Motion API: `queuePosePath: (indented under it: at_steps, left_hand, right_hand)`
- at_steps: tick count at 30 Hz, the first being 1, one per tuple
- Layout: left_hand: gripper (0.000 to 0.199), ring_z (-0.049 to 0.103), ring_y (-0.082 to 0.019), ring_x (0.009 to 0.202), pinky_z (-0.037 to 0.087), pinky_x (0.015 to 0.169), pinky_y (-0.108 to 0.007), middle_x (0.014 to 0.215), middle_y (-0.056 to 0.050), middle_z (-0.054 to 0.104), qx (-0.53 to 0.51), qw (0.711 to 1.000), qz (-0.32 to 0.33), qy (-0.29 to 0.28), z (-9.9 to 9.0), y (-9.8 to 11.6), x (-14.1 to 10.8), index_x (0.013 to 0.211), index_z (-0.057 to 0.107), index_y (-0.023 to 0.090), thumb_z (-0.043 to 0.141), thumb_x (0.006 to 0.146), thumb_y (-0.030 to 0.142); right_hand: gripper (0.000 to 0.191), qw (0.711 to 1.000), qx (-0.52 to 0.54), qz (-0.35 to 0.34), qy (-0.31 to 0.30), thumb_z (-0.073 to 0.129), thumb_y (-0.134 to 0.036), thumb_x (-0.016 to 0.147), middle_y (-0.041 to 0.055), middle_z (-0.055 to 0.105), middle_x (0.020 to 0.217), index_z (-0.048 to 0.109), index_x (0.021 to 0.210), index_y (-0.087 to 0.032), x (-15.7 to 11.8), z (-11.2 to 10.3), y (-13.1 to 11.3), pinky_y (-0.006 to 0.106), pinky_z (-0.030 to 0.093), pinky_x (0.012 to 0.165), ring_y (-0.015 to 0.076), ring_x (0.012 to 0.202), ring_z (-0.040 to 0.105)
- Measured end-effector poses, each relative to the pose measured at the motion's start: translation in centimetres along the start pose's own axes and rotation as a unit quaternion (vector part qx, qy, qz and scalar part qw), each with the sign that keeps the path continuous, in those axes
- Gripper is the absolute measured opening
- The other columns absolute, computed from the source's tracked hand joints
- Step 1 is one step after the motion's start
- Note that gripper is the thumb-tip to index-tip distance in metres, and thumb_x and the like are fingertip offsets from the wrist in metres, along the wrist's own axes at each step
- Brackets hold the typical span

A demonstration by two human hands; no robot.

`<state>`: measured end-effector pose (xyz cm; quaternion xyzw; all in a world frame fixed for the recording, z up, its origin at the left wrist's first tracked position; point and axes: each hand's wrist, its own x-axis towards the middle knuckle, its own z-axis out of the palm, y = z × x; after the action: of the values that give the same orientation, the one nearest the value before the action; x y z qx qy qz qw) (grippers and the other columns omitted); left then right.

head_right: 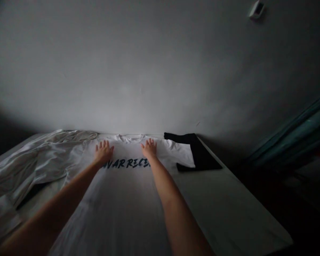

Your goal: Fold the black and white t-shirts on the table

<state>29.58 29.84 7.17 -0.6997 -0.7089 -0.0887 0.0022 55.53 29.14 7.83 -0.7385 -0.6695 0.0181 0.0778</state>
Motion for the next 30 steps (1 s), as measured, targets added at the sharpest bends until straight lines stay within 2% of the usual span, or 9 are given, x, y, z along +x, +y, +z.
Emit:
queuePosePath:
  at_steps: [2,4,10,13,16,20,25,27,30]
  left_hand:
    - [0.063,0.026,-0.032,0.149,0.023,0.119,-0.051,0.16,-0.017,0.03,-0.009,0.998,0.06,0.01,0.7,2.2,-3.0,0.153,0.033,0.007,0.025,0.1,0.039]
    - [0.06,0.029,-0.032,0.148,0.024,0.118,-0.052,0.16,-0.013,0.033,-0.003,0.995,0.096,0.014,1.2,1.8,-5.2,0.152,0.037,0.014,0.027,0.099,0.041]
    - [0.061,0.028,-0.03,0.148,0.025,0.119,-0.049,0.16,-0.012,0.033,0.025,0.995,0.098,0.003,-0.6,-7.6,-8.0,0.153,0.036,0.017,0.031,0.099,0.045]
    - [0.06,0.031,-0.033,0.147,0.023,0.119,-0.05,0.157,-0.017,0.036,0.045,0.997,0.07,-0.004,-1.8,-7.9,-9.7,0.15,0.039,0.01,0.029,0.099,0.041]
    - [0.062,0.029,-0.035,0.147,0.024,0.118,-0.053,0.157,-0.022,0.034,0.042,0.998,0.041,-0.024,-2.0,-4.5,-12.5,0.15,0.038,0.005,0.028,0.099,0.04]
    - [0.061,0.024,-0.031,0.15,0.022,0.118,-0.055,0.161,-0.015,0.028,-0.007,0.992,0.122,-0.038,-1.3,-2.2,-17.5,0.153,0.032,0.012,0.024,0.1,0.041]
    - [0.058,0.043,-0.034,0.138,0.034,0.112,-0.049,0.146,-0.023,0.05,0.011,0.994,0.098,0.044,-2.2,-8.5,-24.8,0.14,0.047,0.005,0.033,0.096,0.041]
    - [0.056,0.053,-0.035,0.124,0.04,0.105,-0.048,0.131,-0.023,0.06,0.031,0.995,0.043,0.087,-3.4,-11.2,-27.8,0.13,0.056,0.006,0.04,0.093,0.045]
    - [0.047,0.061,-0.033,0.105,0.046,0.094,-0.044,0.109,-0.018,0.068,0.043,0.993,-0.055,0.094,-5.3,-13.0,-31.3,0.111,0.065,0.01,0.044,0.091,0.047]
  right_hand:
    - [0.06,0.998,0.03,-0.045,-0.012,0.029,-0.048,0.104,0.013,0.028,0.161,0.038,0.151,-0.013,-1.9,1.1,-3.0,0.046,0.019,0.12,0.0263,0.149,0.023]
    - [0.06,0.997,0.038,-0.061,-0.018,0.032,-0.051,0.103,0.0101,0.027,0.162,0.037,0.153,-0.018,-4.1,1.7,-3.1,0.046,0.019,0.12,0.0263,0.149,0.023]
    - [0.059,0.999,-0.01,0.032,0.004,0.034,-0.043,0.103,0.0144,0.03,0.16,0.037,0.152,-0.012,-9.4,0.1,6.6,0.042,0.018,0.12,0.0272,0.149,0.026]
    - [0.06,0.998,-0.027,0.057,0.009,0.034,-0.04,0.103,0.0206,0.03,0.159,0.039,0.149,-0.003,-11.2,-0.6,7.5,0.043,0.017,0.12,0.0296,0.149,0.024]
    - [0.063,1.0,-0.009,0.03,0.004,0.037,-0.042,0.102,0.0232,0.027,0.159,0.038,0.149,-0.001,-13.3,-0.3,3.2,0.047,0.017,0.12,0.0321,0.15,0.02]
    - [0.067,0.991,0.043,-0.116,-0.041,0.036,-0.049,0.101,0.0179,0.022,0.162,0.033,0.153,-0.008,-17.4,1.0,-4.9,0.049,0.014,0.121,0.0301,0.151,0.017]
    - [0.06,0.942,0.087,-0.313,-0.088,0.034,-0.049,0.102,0.0081,0.025,0.162,0.033,0.154,-0.02,-20.3,1.4,-8.9,0.043,0.012,0.123,0.0208,0.151,0.02]
    - [0.058,0.952,0.079,-0.282,-0.092,0.034,-0.047,0.103,0.009,0.026,0.162,0.034,0.154,-0.02,-19.7,1.0,-9.4,0.044,0.013,0.122,0.0213,0.15,0.021]
    - [0.068,0.985,0.047,-0.15,-0.075,0.038,-0.05,0.101,0.0189,0.019,0.163,0.031,0.155,-0.01,-19.0,0.7,-11.6,0.055,0.012,0.12,0.0334,0.15,0.017]
